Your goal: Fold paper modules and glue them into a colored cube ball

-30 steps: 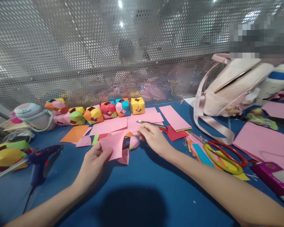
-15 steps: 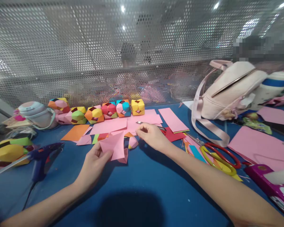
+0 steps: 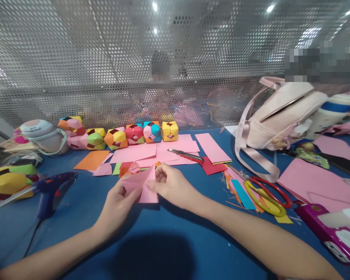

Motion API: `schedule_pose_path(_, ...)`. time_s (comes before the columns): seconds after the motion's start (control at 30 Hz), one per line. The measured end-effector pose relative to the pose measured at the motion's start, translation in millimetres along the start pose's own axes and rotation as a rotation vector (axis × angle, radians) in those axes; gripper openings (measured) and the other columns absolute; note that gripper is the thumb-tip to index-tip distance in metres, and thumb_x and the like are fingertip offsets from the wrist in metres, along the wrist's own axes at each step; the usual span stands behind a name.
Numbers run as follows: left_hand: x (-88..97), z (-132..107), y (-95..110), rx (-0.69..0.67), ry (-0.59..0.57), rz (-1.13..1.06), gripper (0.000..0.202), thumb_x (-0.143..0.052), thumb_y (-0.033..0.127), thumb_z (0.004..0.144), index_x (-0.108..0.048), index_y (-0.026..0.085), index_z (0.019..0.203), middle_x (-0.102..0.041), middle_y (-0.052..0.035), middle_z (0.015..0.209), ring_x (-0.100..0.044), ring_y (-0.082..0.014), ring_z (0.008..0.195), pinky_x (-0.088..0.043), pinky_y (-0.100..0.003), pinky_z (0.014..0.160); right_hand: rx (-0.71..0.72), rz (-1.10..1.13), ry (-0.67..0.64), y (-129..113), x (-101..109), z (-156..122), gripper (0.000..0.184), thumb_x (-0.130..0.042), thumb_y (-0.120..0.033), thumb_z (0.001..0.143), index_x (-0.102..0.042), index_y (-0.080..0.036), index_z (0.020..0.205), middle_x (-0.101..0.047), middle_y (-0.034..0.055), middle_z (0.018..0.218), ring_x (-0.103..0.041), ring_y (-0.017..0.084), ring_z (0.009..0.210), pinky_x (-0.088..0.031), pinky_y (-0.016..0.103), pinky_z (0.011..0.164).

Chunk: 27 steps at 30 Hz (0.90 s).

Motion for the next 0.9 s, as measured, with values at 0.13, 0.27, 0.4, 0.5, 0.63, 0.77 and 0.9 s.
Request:
schedule_pose_path(0.13,-2.2,-1.7,1.1,-0.022,-0.059,-0.065,0.022,-0.055,0.026,0.080,-0.061,0.016,0.098,-0.065,-0.0040,0.088,-0.060,-0.0184,0.082,-0.048,-0.031,0.076,-0.028,0.006,0.010,2.2,-7.2,-3.9,0.009,-0.055,-0.022,0.071,-0.047,-0.018,0.069,-0.047,-0.0056,0.060,-0.042,0.009,0.054,-0.034,0.022,0.051)
schedule_pose_path(0.27,-2.2,0.9,-4.3,0.024,-0.066,-0.190,0.020,-0.059,0.026,0.077,-0.062,0.015,0.093,-0.066,-0.0041,0.084,-0.059,-0.0171,0.076,-0.047,-0.029,0.072,-0.050,-0.005,-0.011,9.1,-5.9,-1.1,0.010,-0.055,-0.024,0.070,-0.047,-0.018,0.068,-0.046,-0.0055,0.059,-0.043,0.009,0.054,-0.034,0.023,0.052)
schedule_pose_path(0.4,-6.5,1.1,-6.0,0.065,-0.091,-0.304,0.020,-0.062,0.026,0.075,-0.063,0.015,0.092,-0.067,-0.0042,0.088,-0.060,-0.0178,0.080,-0.047,-0.029,0.075,-0.039,0.027,-0.023,14.5,-6.9,0.2,0.011,-0.057,-0.026,0.070,-0.050,-0.018,0.070,-0.049,-0.0038,0.063,-0.044,0.010,0.058,-0.036,0.023,0.055)
schedule_pose_path(0.5,-8.0,-0.3,-5.0,0.082,-0.070,-0.315,0.020,-0.063,0.025,0.074,-0.064,0.015,0.092,-0.067,-0.0040,0.085,-0.060,-0.0184,0.080,-0.047,-0.030,0.075,-0.029,0.025,-0.005,15.3,-8.6,-1.4,0.013,-0.058,-0.028,0.070,-0.050,-0.018,0.072,-0.048,-0.0033,0.065,-0.042,0.010,0.058,-0.036,0.023,0.054)
schedule_pose_path(0.63,-8.4,-2.0,-3.3,0.081,-0.045,-0.294,0.024,-0.063,0.025,0.072,-0.065,0.014,0.093,-0.067,-0.0055,0.085,-0.061,-0.0202,0.083,-0.048,-0.032,0.078,-0.020,-0.003,0.012,13.7,-11.8,-5.1,0.015,-0.058,-0.030,0.072,-0.052,-0.017,0.073,-0.047,-0.0037,0.066,-0.040,0.010,0.057,-0.036,0.024,0.054)
schedule_pose_path(0.77,-11.7,-4.8,-2.5,0.122,-0.133,-0.301,0.024,-0.060,0.027,0.075,-0.062,0.014,0.096,-0.065,-0.0050,0.086,-0.060,-0.0181,0.082,-0.048,-0.030,0.076,-0.001,-0.027,-0.019,10.0,-10.7,-6.2,0.011,-0.058,-0.026,0.071,-0.054,-0.016,0.075,-0.053,-0.0017,0.070,-0.046,0.011,0.061,-0.038,0.024,0.056)
schedule_pose_path(0.9,-15.6,-8.6,3.4,0.148,-0.217,-0.182,0.019,-0.059,0.029,0.076,-0.058,0.015,0.090,-0.061,-0.0011,0.077,-0.056,-0.0122,0.066,-0.044,-0.023,0.061,-0.090,-0.101,-0.232,5.8,-4.6,-6.2,0.004,-0.054,-0.019,0.070,-0.053,-0.016,0.072,-0.052,-0.0035,0.065,-0.047,0.009,0.057,-0.036,0.021,0.051)
Point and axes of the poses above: each hand's wrist, its own z-axis towards the middle knuckle, its own x-axis out of the back of the hand, y = z × x, the point moved 5 cm from there along z, towards the middle knuckle
